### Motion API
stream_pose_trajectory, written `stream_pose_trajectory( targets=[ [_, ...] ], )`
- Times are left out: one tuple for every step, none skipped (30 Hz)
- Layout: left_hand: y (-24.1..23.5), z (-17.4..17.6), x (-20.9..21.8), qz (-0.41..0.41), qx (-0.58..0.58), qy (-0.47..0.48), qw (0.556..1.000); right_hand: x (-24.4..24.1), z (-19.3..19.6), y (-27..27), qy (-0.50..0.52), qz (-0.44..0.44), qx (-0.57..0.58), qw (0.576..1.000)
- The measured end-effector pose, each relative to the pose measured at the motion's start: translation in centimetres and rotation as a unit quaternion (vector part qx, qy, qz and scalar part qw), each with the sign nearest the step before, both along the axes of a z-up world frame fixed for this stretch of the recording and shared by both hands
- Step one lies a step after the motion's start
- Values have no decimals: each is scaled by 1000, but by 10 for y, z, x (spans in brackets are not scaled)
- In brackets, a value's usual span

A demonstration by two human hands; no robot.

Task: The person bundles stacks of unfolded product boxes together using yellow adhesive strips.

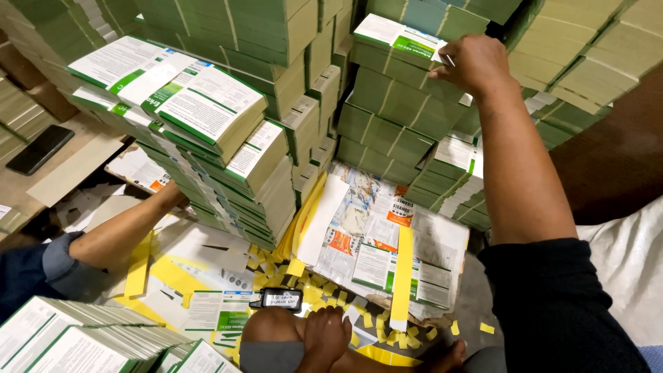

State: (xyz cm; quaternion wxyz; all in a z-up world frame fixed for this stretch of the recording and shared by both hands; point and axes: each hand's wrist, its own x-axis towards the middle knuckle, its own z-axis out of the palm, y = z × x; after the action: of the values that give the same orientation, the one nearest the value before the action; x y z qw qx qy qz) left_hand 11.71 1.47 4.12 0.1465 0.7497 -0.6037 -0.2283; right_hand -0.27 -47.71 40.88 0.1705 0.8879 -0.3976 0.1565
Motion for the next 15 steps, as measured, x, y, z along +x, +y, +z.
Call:
stream_pose_trajectory(
  targets=[
    [0, 0, 0, 0, 0, 0, 1000, 1, 0, 1, 0, 0, 0, 1000],
    [0, 0, 0, 1, -1, 2, 1000, 1, 0, 1, -2, 4, -3, 1000],
    [1, 0, 0, 1, -1, 3, 1000, 1, 0, 2, -3, 8, -5, 1000],
    [1, -1, -1, 1, -1, 3, 1000, 1, 0, 2, -3, 7, -5, 1000],
    [1, -2, -1, 6, -11, 3, 1000, 2, 0, 2, 6, 5, -8, 1000],
    [1, -3, -1, 12, -20, 3, 1000, 3, 0, 2, 16, 3, -11, 1000],
    [2, -2, -1, 12, -20, 3, 1000, 3, 1, 2, 16, 4, -11, 1000],
    [2, -2, 0, 16, -25, 7, 1000, 3, 2, 3, 20, 4, -12, 1000],
    [3, -1, -1, 20, -30, 11, 999, 3, 2, 3, 24, 4, -13, 1000],
    [3, -1, -1, 20, -30, 11, 999, 2, 0, 1, 24, 5, -13, 1000],
    [3, -1, -1, 16, -25, 5, 1000, 1, -1, -1, 22, 12, -21, 999],
    [2, 0, -1, 11, -20, -2, 1000, 0, -2, -3, 19, 19, -29, 999],
    [2, 0, -1, 11, -20, -2, 1000, 1, -2, -2, 19, 19, -29, 999],
    [3, 0, -1, 13, -19, 0, 1000, 1, -1, 0, 21, 16, -31, 999],
    [3, 0, -1, 16, -18, 3, 1000, 1, -1, 1, 23, 13, -33, 999]
  ],
)
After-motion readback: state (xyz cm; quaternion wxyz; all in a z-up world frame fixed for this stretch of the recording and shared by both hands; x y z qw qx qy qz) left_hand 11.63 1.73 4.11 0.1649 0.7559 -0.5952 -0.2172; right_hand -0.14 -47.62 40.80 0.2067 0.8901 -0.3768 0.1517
